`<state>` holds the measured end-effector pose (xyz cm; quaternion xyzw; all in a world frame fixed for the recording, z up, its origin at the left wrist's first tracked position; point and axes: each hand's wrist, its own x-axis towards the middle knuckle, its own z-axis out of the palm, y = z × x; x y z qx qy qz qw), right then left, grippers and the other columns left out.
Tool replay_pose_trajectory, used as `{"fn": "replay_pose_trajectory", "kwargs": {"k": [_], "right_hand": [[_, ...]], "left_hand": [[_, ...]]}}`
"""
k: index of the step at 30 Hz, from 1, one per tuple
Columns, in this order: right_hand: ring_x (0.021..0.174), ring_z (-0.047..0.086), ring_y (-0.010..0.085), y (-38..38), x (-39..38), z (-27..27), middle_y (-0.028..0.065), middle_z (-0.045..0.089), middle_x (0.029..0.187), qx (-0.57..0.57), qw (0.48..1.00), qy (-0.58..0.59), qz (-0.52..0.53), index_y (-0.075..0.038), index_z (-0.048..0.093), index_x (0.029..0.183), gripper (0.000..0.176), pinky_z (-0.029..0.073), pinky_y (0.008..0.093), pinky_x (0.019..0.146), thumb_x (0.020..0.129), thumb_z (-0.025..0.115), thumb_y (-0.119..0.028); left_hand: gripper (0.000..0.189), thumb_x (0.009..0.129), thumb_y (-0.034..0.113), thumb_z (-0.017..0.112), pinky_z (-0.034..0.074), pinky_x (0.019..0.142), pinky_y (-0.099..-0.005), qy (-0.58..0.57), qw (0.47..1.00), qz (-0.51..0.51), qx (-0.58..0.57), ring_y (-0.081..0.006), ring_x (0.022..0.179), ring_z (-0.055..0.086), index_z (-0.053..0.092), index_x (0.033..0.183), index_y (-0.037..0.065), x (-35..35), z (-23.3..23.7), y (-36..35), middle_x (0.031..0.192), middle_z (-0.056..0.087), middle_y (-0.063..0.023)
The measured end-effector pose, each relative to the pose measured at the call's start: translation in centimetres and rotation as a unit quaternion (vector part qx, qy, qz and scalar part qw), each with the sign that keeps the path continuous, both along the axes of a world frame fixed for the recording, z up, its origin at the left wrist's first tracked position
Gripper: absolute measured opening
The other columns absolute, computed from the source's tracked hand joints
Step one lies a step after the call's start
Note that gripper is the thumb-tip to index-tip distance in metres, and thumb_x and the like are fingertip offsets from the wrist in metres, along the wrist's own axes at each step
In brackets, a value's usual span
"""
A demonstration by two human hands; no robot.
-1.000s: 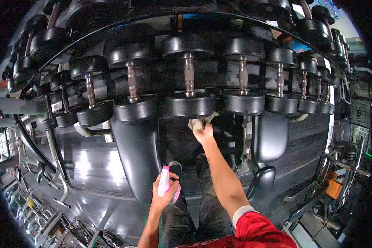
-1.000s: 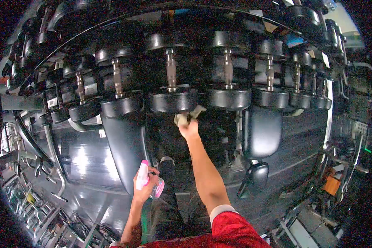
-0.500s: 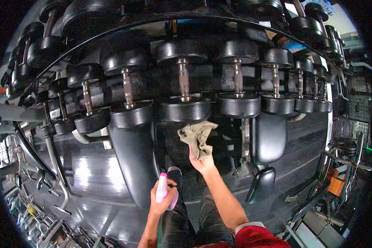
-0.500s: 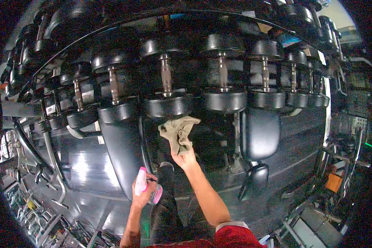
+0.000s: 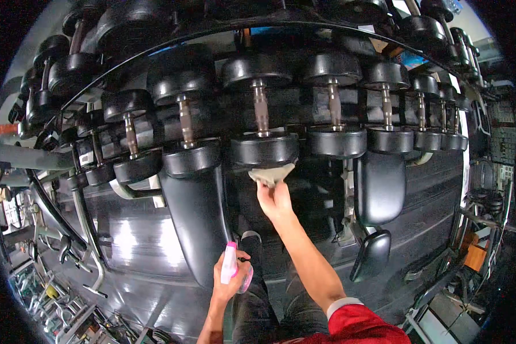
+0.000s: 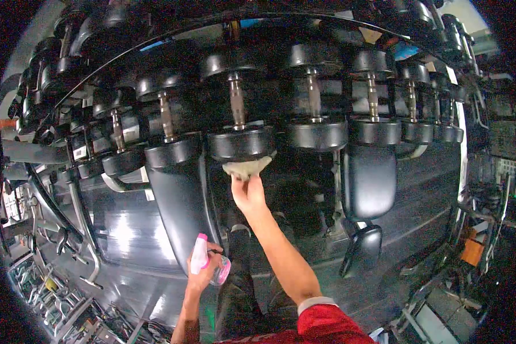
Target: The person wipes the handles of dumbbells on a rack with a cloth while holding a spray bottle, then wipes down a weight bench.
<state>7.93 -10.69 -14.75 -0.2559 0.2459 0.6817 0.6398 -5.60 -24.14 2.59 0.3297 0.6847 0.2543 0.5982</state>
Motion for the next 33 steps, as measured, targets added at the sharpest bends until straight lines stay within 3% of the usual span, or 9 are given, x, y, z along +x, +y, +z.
{"fn": "replay_pose_trajectory", "kwargs": {"k": [4,6,7,8,16,19,22,26,33], "right_hand": [[0.102,0.059,0.0201,-5.0,3.1,3.9,0.0063,0.060,0.113,0.067,0.974,0.179,0.120,-0.008,0.052,0.121,0.028,0.051,0.0316,0.089,0.095,0.047,-0.014],[0.092,0.063,0.0165,-4.2,3.1,5.1,0.0051,0.062,0.108,-0.018,0.978,0.019,0.207,-0.007,0.053,0.118,0.026,0.054,0.0272,0.080,0.094,0.046,-0.012],[0.104,0.059,0.0217,-5.3,4.5,-2.6,0.0102,0.057,0.120,0.160,0.949,0.219,0.162,-0.006,0.052,0.120,0.028,0.048,0.0352,0.095,0.095,0.045,-0.013],[0.102,0.060,0.0230,-3.2,4.1,-1.3,0.0108,0.059,0.116,0.003,0.974,0.094,0.205,-0.005,0.052,0.119,0.029,0.049,0.0363,0.093,0.096,0.038,-0.015],[0.089,0.062,0.0264,6.6,-5.4,-5.7,0.0093,0.063,0.104,-0.158,0.985,0.069,-0.017,-0.006,0.058,0.104,0.026,0.053,0.0438,0.079,0.094,0.049,-0.027],[0.093,0.061,0.0231,4.7,-5.4,0.5,0.0101,0.062,0.107,0.015,0.994,0.095,0.048,-0.007,0.057,0.110,0.024,0.052,0.0381,0.087,0.097,0.043,-0.022],[0.100,0.060,0.0249,3.0,-2.5,-1.3,0.0120,0.059,0.113,-0.071,0.968,0.227,0.084,-0.006,0.055,0.114,0.025,0.051,0.0374,0.091,0.097,0.041,-0.018],[0.111,0.056,0.0250,-0.6,4.2,7.5,0.0108,0.057,0.120,0.043,0.990,0.133,0.017,-0.007,0.051,0.122,0.029,0.049,0.0391,0.094,0.098,0.036,-0.014],[0.115,0.054,0.0252,-4.7,15.3,22.9,0.0099,0.054,0.126,0.101,0.953,-0.166,0.233,-0.006,0.047,0.129,0.039,0.043,0.0406,0.099,0.095,0.043,-0.025]], "left_hand": [[0.018,0.076,-0.002,0.065,0.045,0.061,-0.0243,-0.013,1.000,-0.001,0.001,-0.0062,0.065,0.055,0.058,0.092,0.000,-0.3,0.2,0.3,0.075,0.063,-0.0042],[0.017,0.076,-0.002,0.065,0.046,0.062,-0.0244,-0.012,1.000,0.002,0.021,-0.0065,0.065,0.056,0.058,0.092,0.000,-0.4,-0.1,0.2,0.074,0.063,-0.0045],[0.017,0.077,-0.002,0.064,0.046,0.063,-0.0246,-0.010,0.999,0.006,0.039,-0.0068,0.065,0.057,0.058,0.092,0.000,-0.4,-0.2,0.1,0.073,0.063,-0.0048],[0.017,0.077,-0.002,0.064,0.046,0.063,-0.0246,-0.008,0.999,0.007,0.040,-0.0068,0.065,0.057,0.058,0.092,0.000,-0.4,0.0,0.0,0.073,0.063,-0.0048],[0.017,0.079,-0.002,0.064,0.048,0.063,-0.0242,-0.021,0.997,0.062,0.033,-0.0068,0.062,0.058,0.057,0.094,0.000,-1.1,1.0,-1.0,0.084,0.065,-0.0066],[0.018,0.079,-0.002,0.063,0.047,0.063,-0.0240,-0.014,0.999,0.041,0.019,-0.0069,0.062,0.058,0.057,0.096,0.000,-1.2,1.5,-1.5,0.085,0.065,-0.0061],[0.018,0.080,-0.002,0.063,0.046,0.062,-0.0238,-0.017,0.999,0.022,0.019,-0.0069,0.063,0.058,0.057,0.097,0.000,-0.7,2.9,-1.4,0.087,0.065,-0.0052],[0.025,0.078,-0.004,0.065,0.046,0.062,-0.0233,-0.076,0.993,0.061,0.066,-0.0064,0.064,0.057,0.056,0.100,0.001,0.6,6.1,-0.4,0.089,0.063,-0.0039],[0.045,0.075,-0.001,0.071,0.047,0.067,-0.0241,-0.056,0.989,0.021,0.133,-0.0067,0.069,0.056,0.050,0.114,0.002,3.4,12.2,-0.1,0.089,0.057,-0.0027]]}}
